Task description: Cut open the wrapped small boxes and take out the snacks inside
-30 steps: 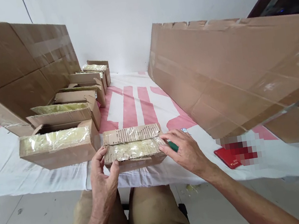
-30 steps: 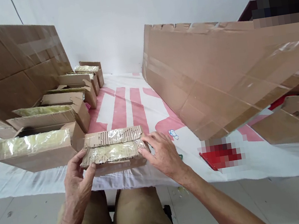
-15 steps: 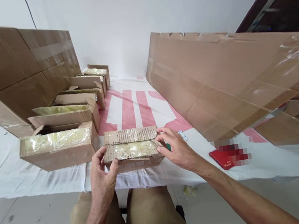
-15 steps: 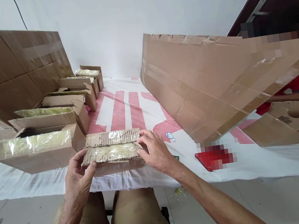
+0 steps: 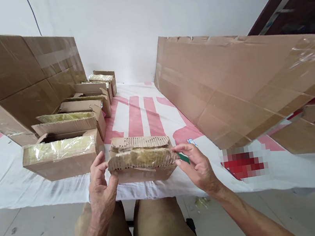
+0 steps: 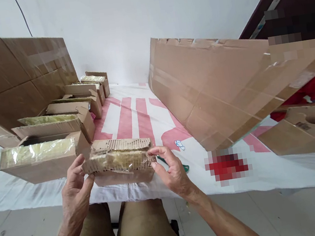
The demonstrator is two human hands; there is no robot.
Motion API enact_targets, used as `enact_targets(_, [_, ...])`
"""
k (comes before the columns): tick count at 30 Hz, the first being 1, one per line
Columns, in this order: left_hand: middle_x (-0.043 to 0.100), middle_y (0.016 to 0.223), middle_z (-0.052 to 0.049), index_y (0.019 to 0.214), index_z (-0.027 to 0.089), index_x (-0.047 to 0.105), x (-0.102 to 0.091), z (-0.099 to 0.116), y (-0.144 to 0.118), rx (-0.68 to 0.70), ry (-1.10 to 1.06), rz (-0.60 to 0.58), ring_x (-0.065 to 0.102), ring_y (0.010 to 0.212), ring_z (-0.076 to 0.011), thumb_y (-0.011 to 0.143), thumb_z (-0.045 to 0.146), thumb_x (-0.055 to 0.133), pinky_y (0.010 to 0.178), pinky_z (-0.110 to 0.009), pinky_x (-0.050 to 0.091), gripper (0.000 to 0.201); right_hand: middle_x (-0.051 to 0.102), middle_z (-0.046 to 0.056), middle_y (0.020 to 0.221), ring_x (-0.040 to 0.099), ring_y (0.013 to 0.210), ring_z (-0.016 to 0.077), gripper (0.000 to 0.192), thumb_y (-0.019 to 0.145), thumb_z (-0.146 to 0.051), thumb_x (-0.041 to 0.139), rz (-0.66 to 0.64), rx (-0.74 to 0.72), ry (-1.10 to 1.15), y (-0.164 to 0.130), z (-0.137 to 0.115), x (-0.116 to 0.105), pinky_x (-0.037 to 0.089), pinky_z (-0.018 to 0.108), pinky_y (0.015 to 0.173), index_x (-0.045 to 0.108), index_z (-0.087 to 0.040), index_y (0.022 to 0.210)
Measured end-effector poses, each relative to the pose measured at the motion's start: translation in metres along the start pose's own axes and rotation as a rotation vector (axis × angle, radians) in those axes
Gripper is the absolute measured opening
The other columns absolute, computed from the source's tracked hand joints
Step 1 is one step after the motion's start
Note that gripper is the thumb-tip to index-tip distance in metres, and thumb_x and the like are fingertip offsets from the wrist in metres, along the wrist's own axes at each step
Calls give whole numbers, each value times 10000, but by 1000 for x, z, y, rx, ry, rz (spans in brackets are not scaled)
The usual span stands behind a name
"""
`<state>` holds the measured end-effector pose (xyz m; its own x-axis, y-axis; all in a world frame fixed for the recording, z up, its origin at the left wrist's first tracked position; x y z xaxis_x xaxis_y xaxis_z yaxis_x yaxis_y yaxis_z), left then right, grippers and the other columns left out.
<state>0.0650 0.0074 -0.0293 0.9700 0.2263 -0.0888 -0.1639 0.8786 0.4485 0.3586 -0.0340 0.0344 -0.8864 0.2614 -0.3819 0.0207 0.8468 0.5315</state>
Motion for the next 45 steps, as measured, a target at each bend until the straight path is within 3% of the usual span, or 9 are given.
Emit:
enact_targets(3, [530, 1577, -95, 905, 231, 647, -3, 0, 1, 59, 37, 3, 508, 1475, -286, 929, 283, 679, 1168, -452, 472, 66, 760, 65, 1123, 714, 1092, 222, 276, 987, -177, 578, -80, -98, -17, 1, -13, -7, 566, 389, 972, 658, -276, 1232])
enact_targets(8, [551, 1555, -77, 906, 237, 646, -3, 1, -4, 218, 91, 15, 554, 1428, -268, 887, 244, 740, 1115, -409, 513, 96, 800, 61, 1061, 715, 1090, 266, 198, 1041, -364, 579, -375, -251, 10, 8, -33, -14, 532, 480, 999, 746, -261, 1072])
enact_targets(17, [627, 1463, -73, 945, 245, 677, -6, 2, -4, 202, 69, -31, 612, 1361, -210, 888, 203, 766, 1077, -337, 510, 115, 785, 94, 1222, 695, 1174, 277, 370, 1114, -392, 441, -566, -139, -297, 39, -39, 13, 539, 495, 1006, 765, -222, 1176])
enact_targets(25, [654, 1410, -89, 893, 229, 685, -3, 10, -1, 211, 55, -1, 671, 1264, -209, 918, 228, 744, 1012, -348, 558, 63, 457, 155, 1651, 444, 1510, 326, 503, 1077, -415, 461, -566, -108, -599, 67, -30, 31, 404, 540, 1219, 556, -172, 1507])
enact_targets(33, [631, 1438, -95, 921, 229, 663, -2, 5, 0, 220, 47, -45, 652, 1291, -240, 917, 242, 733, 1006, -377, 559, 71, 741, 139, 1309, 671, 1206, 330, 437, 1024, -360, 497, -782, 161, -693, 109, 6, 50, 504, 479, 1039, 647, -172, 1389])
enact_targets(36, [634, 1428, -99, 911, 231, 660, -3, 6, 2, 175, 21, -66, 625, 1330, -260, 918, 257, 718, 1061, -417, 528, 64, 669, 166, 1430, 612, 1307, 364, 438, 1005, -394, 542, -639, 28, -637, 108, 4, 42, 486, 531, 1058, 668, -169, 1359])
enact_targets(39, [637, 1418, -107, 895, 228, 655, -3, 8, 4, 109, 20, -67, 622, 1329, -270, 905, 276, 716, 1069, -432, 522, 79, 687, 144, 1388, 623, 1279, 353, 304, 990, -324, 590, -456, -184, -568, 90, -25, 29, 468, 559, 1059, 729, -200, 1230])
enact_targets(42, [644, 1402, -105, 876, 225, 652, -3, 12, 6, 69, 27, -51, 631, 1305, -270, 883, 275, 713, 1066, -435, 523, 79, 729, 88, 1292, 667, 1180, 287, 264, 983, -296, 650, -575, -375, -397, 63, -68, 31, 483, 493, 1036, 713, -255, 1237])
enact_targets(45, [656, 1374, -101, 868, 223, 651, -2, 15, 8, 66, 30, -46, 642, 1275, -269, 844, 236, 709, 1065, -440, 524, 64, 678, 127, 1380, 630, 1239, 294, 449, 957, -293, 698, -693, -480, -405, 41, -94, 47, 468, 475, 1046, 609, -210, 1390])
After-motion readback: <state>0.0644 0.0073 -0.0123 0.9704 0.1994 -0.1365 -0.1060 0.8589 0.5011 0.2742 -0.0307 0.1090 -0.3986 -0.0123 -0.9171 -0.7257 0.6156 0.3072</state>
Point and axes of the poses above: each hand's wrist, its own y-axis towards the middle knuckle, its own x-axis out of the palm, z = x × y, the point moved 3 cm from there along y, towards the middle knuckle
